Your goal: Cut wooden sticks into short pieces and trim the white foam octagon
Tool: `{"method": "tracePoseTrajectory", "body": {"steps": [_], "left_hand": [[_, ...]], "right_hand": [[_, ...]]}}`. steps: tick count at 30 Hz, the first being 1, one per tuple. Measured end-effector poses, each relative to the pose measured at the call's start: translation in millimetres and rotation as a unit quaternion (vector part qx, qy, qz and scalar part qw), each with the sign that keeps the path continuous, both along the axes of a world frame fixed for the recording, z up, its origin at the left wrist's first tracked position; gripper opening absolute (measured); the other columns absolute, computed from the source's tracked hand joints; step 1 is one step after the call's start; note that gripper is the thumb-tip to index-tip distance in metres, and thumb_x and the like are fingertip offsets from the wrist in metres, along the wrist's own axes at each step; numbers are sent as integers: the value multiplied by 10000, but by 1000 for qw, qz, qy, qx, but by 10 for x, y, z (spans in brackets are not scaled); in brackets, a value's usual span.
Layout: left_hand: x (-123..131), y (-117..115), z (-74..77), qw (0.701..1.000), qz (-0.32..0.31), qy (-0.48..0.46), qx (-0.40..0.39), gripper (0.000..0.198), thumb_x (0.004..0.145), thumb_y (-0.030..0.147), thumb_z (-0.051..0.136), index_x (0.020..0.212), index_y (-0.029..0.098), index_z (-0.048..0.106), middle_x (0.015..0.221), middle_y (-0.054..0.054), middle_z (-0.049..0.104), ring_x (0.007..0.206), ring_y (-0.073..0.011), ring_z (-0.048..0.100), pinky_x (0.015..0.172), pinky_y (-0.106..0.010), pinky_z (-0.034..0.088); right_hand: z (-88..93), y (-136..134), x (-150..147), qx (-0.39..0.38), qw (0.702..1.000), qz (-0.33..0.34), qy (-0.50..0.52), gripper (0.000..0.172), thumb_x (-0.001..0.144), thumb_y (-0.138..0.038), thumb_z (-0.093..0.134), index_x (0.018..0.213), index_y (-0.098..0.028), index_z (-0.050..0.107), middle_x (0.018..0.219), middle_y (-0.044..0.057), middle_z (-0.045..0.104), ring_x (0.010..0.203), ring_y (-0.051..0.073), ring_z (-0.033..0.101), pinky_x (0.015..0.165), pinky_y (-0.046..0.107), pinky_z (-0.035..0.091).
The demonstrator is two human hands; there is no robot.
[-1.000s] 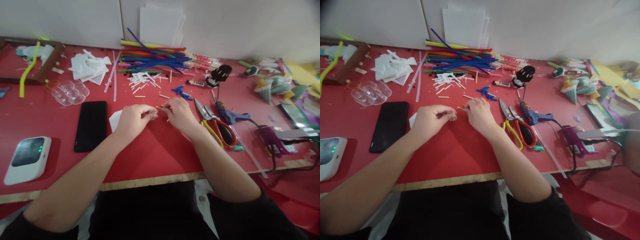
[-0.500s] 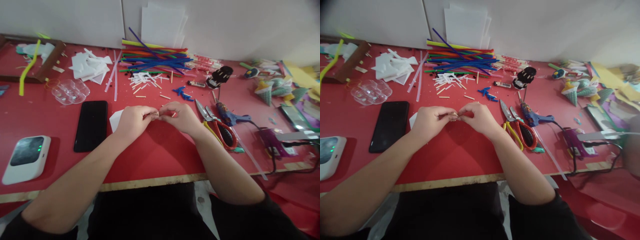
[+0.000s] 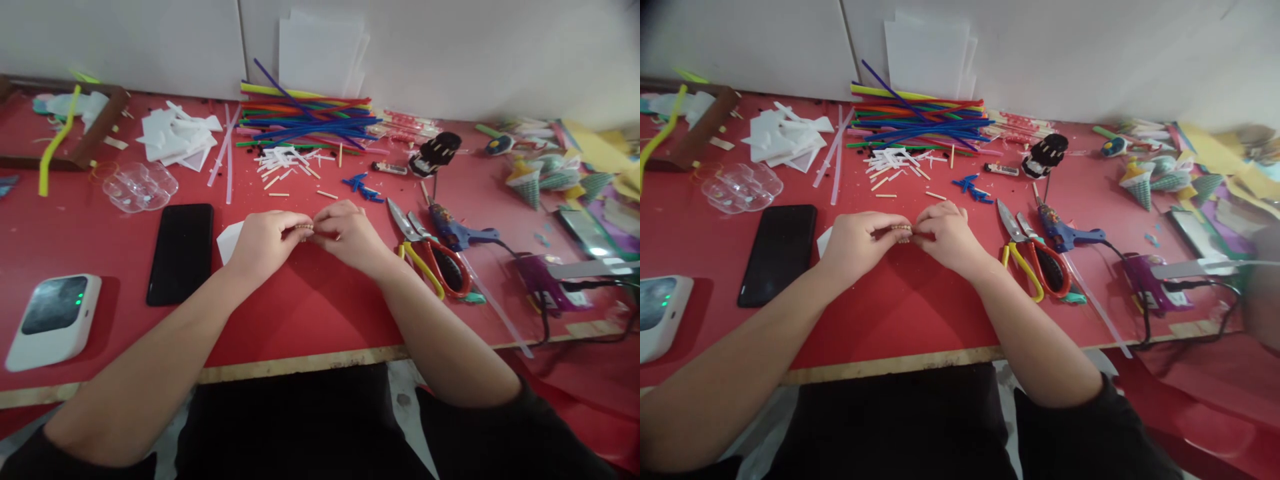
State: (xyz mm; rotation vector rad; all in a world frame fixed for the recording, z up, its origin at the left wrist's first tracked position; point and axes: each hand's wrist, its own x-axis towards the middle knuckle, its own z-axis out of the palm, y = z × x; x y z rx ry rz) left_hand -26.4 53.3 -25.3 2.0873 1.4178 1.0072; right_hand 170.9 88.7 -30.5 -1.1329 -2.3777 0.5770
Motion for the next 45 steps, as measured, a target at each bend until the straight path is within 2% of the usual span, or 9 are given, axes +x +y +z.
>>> {"method": "tracePoseTrajectory", "body": {"steps": [6, 10, 21, 33, 39, 45], "left_hand": [[5, -2, -16, 1000, -3, 5, 7, 128, 879, 263, 697, 964, 262, 793, 929, -21, 805, 799, -198, 735, 724, -288, 541], [9, -1, -41, 1000, 7, -13, 12, 182, 872, 243, 711, 1035, 265, 791, 983, -26, 806, 838, -203, 744, 766, -300, 556], [26, 6, -11, 999, -2, -35, -10, 108, 866, 237, 725, 945, 236, 799, 944, -26, 807, 834, -193, 740, 760, -282, 559], [4, 87, -14, 998, 11, -43, -49, 133, 854, 281, 726, 944, 218, 800, 919, -30, 807, 814, -187, 744, 747, -261, 554], [-15, 137, -33, 994, -9, -73, -83, 134, 854, 299, 716, 921, 223, 804, 863, -22, 803, 743, -175, 733, 718, -263, 552], [-12, 154, -8, 991, -5, -78, -106, 137, 844, 292, 717, 915, 213, 804, 857, -33, 800, 752, -183, 736, 713, -269, 552]], "right_hand": [[20, 7, -11, -13, 1000, -13, 2, 292, 915, -461, 669, 758, -232, 760, 896, 61, 691, 950, 234, 536, 899, 437, 351], [32, -1, -34, -2, 1000, -6, 10, 352, 919, -486, 655, 709, -216, 738, 878, 68, 680, 931, 232, 533, 883, 435, 351], [17, -12, -46, -5, 1000, -16, -6, 193, 867, -363, 729, 733, -227, 760, 867, 51, 692, 931, 238, 526, 895, 438, 333], [61, -55, -101, -27, 999, -40, -23, 134, 875, -296, 736, 775, -219, 780, 891, 40, 696, 966, 233, 532, 871, 416, 304], [31, -24, -122, -72, 995, -64, -4, 96, 865, -302, 744, 809, -241, 793, 916, 31, 705, 943, 222, 535, 891, 416, 323], [25, -18, -136, -78, 994, -80, 1, 122, 843, -305, 758, 740, -242, 780, 844, 24, 692, 885, 209, 531, 860, 410, 343]]}}
